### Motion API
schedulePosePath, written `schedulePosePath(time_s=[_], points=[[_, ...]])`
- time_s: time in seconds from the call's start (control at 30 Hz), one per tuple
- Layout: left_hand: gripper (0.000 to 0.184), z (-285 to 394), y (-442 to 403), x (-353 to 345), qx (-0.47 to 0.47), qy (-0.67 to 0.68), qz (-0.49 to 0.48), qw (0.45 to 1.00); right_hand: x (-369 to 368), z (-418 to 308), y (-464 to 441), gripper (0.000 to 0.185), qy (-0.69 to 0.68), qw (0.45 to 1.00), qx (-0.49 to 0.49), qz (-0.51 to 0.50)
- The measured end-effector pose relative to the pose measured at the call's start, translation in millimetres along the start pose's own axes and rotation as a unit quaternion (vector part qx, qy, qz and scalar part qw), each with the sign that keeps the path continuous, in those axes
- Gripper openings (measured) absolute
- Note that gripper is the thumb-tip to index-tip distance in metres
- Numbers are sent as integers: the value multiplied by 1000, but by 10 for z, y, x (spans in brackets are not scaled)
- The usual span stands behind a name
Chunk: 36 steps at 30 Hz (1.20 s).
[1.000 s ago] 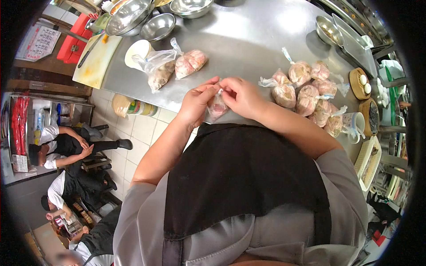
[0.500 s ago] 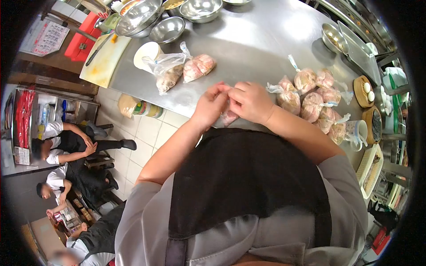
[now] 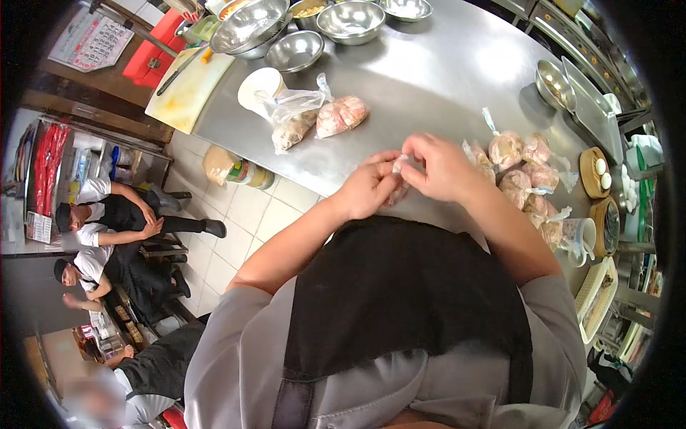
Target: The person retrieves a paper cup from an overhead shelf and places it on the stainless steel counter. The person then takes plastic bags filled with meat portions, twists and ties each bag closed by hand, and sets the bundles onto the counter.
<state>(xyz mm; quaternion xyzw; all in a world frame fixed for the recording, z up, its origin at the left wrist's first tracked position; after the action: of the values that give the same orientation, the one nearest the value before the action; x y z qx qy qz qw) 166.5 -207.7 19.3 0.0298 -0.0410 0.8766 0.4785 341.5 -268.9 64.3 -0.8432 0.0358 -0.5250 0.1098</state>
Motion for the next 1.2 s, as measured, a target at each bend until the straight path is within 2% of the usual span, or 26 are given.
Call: schedulePosePath(time_s=[0.03, 0.07, 0.17, 0.33, 0.4, 0.5, 0.53, 0.63, 0.73, 0.8, 0.87, 0.93, 1.03, 1.1, 1.17, 1.2], points=[[26, 27, 8, -36, -44, -36, 13, 998, -33, 20, 40, 20, 23, 999, 18, -22], [24, 21, 0, -57, -36, -60, -5, 998, -75, 26, 77, 22, 45, 997, 35, -43], [25, -122, 8, -74, -97, -183, 4, 978, -221, -4, 142, 25, -9, 997, 56, -52], [26, 21, 31, 68, -197, -270, 29, 942, -274, -186, 112, 20, -169, 983, 48, 61], [26, 49, -48, 259, -214, -322, 40, 921, -303, -217, 12, 22, -196, 980, 9, 41], [25, 127, -136, 558, -227, -353, 135, 897, -234, -199, -95, 21, -196, 981, -6, -13], [29, 162, -91, 637, -196, -335, 177, 905, -160, -213, -83, 21, -190, 981, -4, -26], [32, 208, 225, 762, -221, -297, 285, 884, -181, -120, 62, 19, -169, 983, -17, -72], [49, 138, 447, 891, -195, -305, 499, 787, -308, 34, 231, 18, -175, 977, -29, -119], [49, 237, 365, 1026, -184, -381, 517, 744, -368, 53, 316, 16, -177, 970, -50, -162], [44, 221, 258, 1317, -124, -358, 508, 774, -396, -1, 352, 16, -173, 966, -45, -188], [37, 84, 194, 1651, -22, -228, 457, 859, -380, -38, 345, 15, -176, 962, -35, -205], [23, 350, 213, 1661, -80, -16, 467, 880, -351, -9, 361, 16, -202, 956, -36, -210], [19, 653, 280, 1584, -84, -8, 426, 901, -363, 61, 412, 20, -226, 952, -56, -199], [17, 874, 353, 1487, -105, -13, 371, 922, -179, -64, 369, 28, -223, 963, -75, -130], [15, 1023, 392, 1371, -80, -71, 330, 938, -55, -147, 323, 32, -218, 968, -85, -94]])
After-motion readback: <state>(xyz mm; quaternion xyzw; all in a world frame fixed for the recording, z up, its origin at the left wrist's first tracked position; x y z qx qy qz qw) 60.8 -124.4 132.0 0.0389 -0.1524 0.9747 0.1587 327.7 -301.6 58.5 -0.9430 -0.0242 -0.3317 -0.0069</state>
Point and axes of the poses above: each hand's wrist, its own y-axis away from the middle knuckle, its own x-axis out of the back of the hand, z = x × y, the point moved 2 cm from there along -y, towards the middle knuckle, and after that the axes turned 15 degrees about y, right-handed, at the moved point
